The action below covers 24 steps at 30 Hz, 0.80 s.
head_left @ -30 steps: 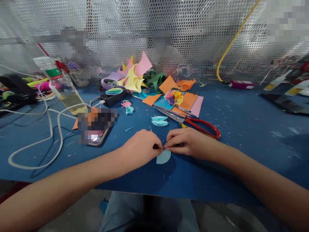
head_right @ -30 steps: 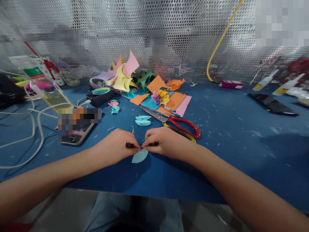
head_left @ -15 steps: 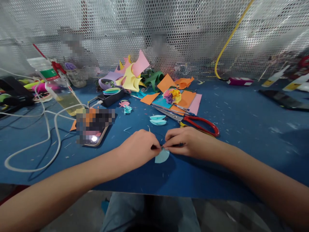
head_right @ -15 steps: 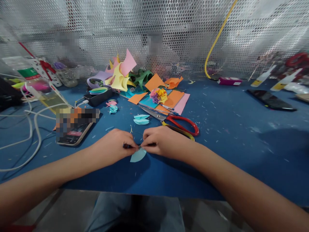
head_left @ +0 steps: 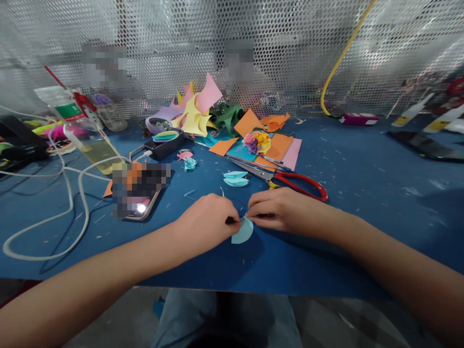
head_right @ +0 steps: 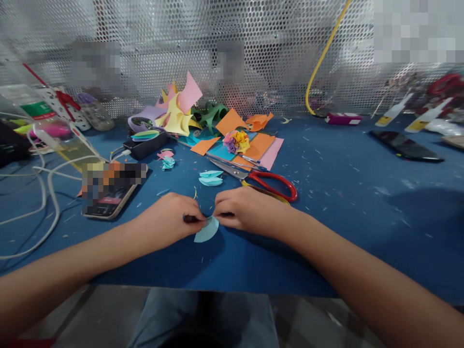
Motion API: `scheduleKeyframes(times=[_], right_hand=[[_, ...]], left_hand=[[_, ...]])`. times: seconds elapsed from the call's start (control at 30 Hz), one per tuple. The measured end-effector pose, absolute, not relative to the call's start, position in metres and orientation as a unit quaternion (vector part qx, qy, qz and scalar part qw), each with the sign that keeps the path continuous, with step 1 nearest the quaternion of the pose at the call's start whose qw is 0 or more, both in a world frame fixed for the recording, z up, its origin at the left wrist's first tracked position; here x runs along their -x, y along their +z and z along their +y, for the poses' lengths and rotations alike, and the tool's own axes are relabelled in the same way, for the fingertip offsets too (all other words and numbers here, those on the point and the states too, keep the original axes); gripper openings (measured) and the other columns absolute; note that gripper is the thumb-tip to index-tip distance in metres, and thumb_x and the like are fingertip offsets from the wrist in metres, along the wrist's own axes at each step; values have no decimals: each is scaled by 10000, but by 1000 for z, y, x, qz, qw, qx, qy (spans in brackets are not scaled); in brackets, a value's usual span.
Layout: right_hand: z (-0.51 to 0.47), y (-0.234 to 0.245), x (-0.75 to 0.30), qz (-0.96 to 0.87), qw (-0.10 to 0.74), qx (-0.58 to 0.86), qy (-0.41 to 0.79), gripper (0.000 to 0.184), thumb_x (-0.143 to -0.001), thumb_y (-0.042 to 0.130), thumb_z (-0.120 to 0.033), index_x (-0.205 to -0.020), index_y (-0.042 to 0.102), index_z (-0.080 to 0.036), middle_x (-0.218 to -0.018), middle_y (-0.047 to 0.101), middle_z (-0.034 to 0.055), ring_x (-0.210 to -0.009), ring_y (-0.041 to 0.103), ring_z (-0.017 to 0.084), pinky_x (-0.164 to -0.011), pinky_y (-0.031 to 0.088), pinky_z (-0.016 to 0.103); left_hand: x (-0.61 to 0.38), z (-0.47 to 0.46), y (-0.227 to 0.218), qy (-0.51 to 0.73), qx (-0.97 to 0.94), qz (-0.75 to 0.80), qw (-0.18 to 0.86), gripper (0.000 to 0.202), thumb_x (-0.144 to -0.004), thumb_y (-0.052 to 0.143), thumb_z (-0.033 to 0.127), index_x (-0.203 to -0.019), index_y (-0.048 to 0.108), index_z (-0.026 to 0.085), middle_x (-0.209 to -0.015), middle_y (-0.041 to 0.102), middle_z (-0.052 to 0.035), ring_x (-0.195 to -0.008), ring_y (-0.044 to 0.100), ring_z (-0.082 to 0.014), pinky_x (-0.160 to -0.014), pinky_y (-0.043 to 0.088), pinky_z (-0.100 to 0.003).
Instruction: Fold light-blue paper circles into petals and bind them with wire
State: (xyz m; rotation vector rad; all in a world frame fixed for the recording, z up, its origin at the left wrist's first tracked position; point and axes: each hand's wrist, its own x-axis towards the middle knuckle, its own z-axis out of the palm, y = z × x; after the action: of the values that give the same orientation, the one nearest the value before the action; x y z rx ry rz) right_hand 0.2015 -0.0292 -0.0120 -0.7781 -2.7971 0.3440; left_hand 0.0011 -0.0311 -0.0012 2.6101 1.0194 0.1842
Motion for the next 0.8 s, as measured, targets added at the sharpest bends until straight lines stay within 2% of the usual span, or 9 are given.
scheduleKeyframes(times=[0.33,0.5,0.67,0.8], right_hand=[[-32,-6,-201,-957,65,261,110,212,-884,455,-198,-837,661,-177,-836,628,43,-751,608,136,-680,454,247],[-32,-7,-202,-952,71,274,118,192,-866,470,-167,-831,659,-169,-847,632,49,-763,606,139,-696,455,248],[-33,-11,-202,-951,112,270,105,191,-864,492,-217,-981,642,-212,-933,631,47,-819,600,150,-718,448,265],[-34,-10,-200,-959,89,251,99,201,-876,477,-226,-959,660,-219,-932,628,48,-811,601,147,-703,443,267]], left_hand=[[-1,-33,2,36,-927,349,132,198,-747,524,152,-689,712,170,-678,660,-41,-646,591,-157,-570,385,-244],[0,-33,6,12,-929,345,131,203,-734,512,128,-659,698,161,-663,653,-37,-639,581,-149,-586,382,-241],[0,-33,8,1,-933,335,131,210,-744,494,123,-638,672,152,-642,625,-32,-640,573,-147,-607,397,-241],[2,-32,4,25,-935,327,134,199,-754,500,142,-716,694,163,-703,629,-38,-695,590,-165,-625,418,-251]])
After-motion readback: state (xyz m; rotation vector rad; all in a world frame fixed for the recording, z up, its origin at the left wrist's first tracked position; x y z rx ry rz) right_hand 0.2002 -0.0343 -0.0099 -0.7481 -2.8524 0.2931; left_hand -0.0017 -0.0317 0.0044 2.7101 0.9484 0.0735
